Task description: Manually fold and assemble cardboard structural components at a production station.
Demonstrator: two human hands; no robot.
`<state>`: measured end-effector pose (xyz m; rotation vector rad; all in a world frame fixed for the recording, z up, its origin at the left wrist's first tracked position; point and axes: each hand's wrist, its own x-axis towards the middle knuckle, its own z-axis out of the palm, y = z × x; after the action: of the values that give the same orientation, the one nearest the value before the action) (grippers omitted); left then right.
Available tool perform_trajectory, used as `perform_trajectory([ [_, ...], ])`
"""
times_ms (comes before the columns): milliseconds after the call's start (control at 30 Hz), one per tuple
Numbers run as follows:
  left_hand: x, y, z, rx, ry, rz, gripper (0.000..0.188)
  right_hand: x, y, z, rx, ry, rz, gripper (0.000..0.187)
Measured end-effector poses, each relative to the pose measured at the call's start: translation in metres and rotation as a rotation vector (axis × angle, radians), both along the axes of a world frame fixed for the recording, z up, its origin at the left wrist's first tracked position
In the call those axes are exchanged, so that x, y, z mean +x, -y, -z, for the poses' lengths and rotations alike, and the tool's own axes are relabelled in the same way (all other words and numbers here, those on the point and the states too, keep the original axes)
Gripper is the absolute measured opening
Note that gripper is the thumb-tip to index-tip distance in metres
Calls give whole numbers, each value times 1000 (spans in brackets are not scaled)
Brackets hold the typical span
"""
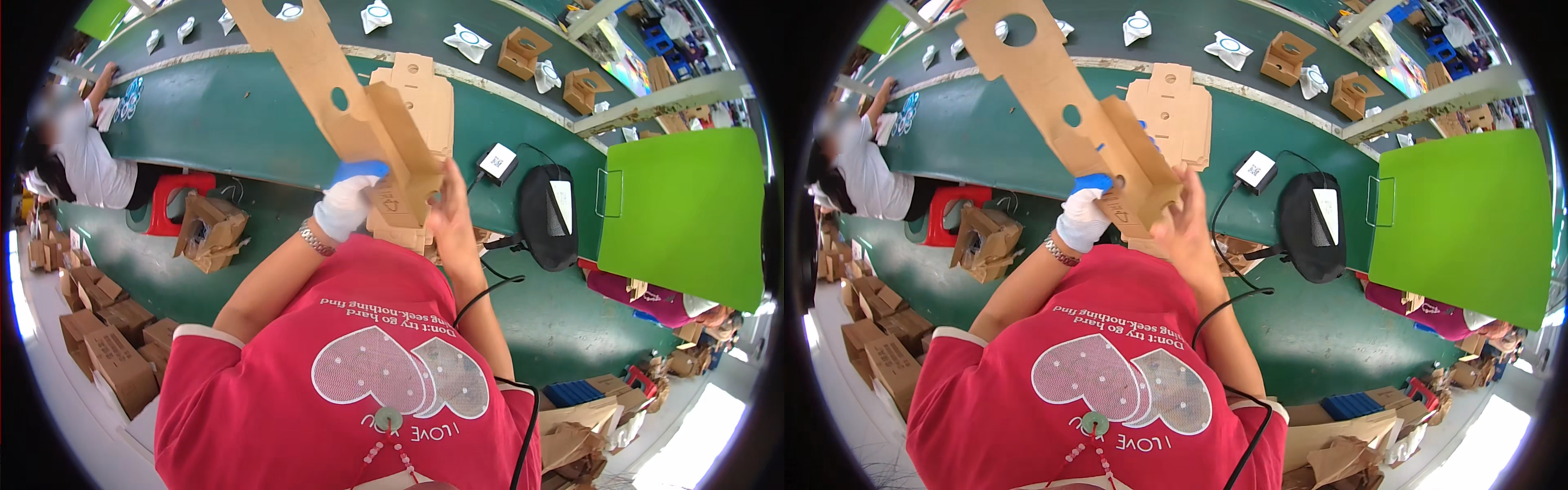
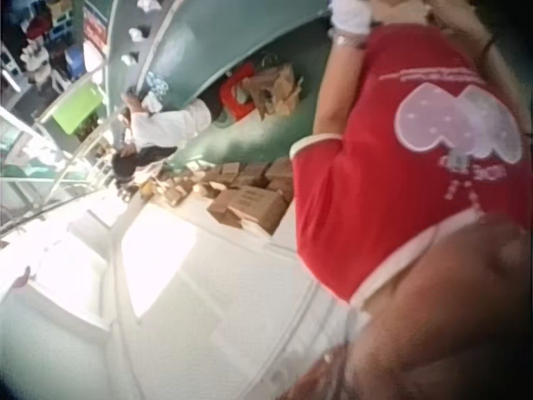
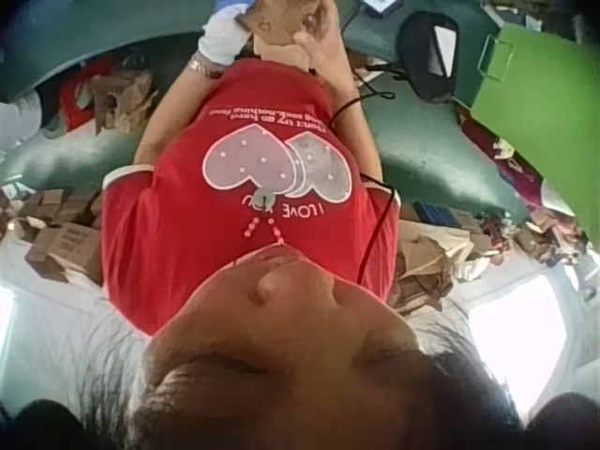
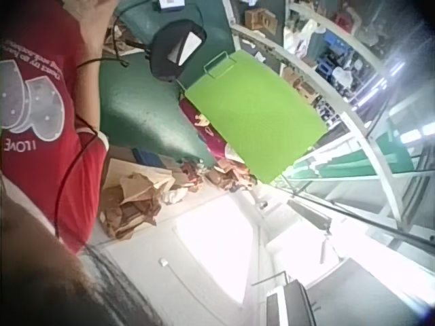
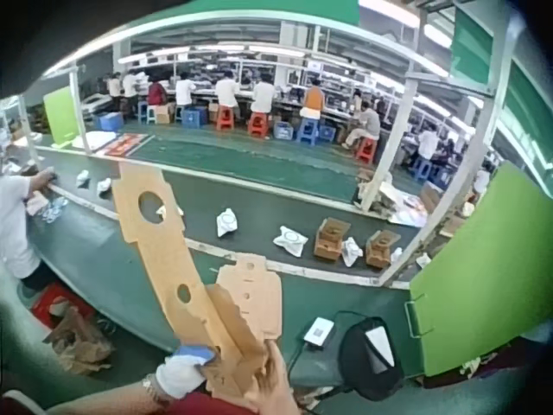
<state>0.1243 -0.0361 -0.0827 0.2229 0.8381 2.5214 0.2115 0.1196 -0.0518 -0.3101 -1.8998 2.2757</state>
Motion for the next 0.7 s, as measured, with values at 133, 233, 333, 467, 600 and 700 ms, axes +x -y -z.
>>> perform_trajectory([
  [133,15,-14,11,1,146,54,33,10,4,4,168,3,-50,107],
  [233,16,-16,21,35,170,77,32,11,2,14,237,57,84,102],
  [333,6,-14,22,122,213,93,42,9,-1,7,210,72,-60,97],
  [467,8,4,-10,153,309,335,85,1,-17,8,-195,-99,-117,97],
  [600,36,24,10,-5,356,440,67,1,-13,9,-225,141,-178,57],
  [700,35,63,29,-524,-176,492,55,14,-11,10,-263,159,-174,51],
])
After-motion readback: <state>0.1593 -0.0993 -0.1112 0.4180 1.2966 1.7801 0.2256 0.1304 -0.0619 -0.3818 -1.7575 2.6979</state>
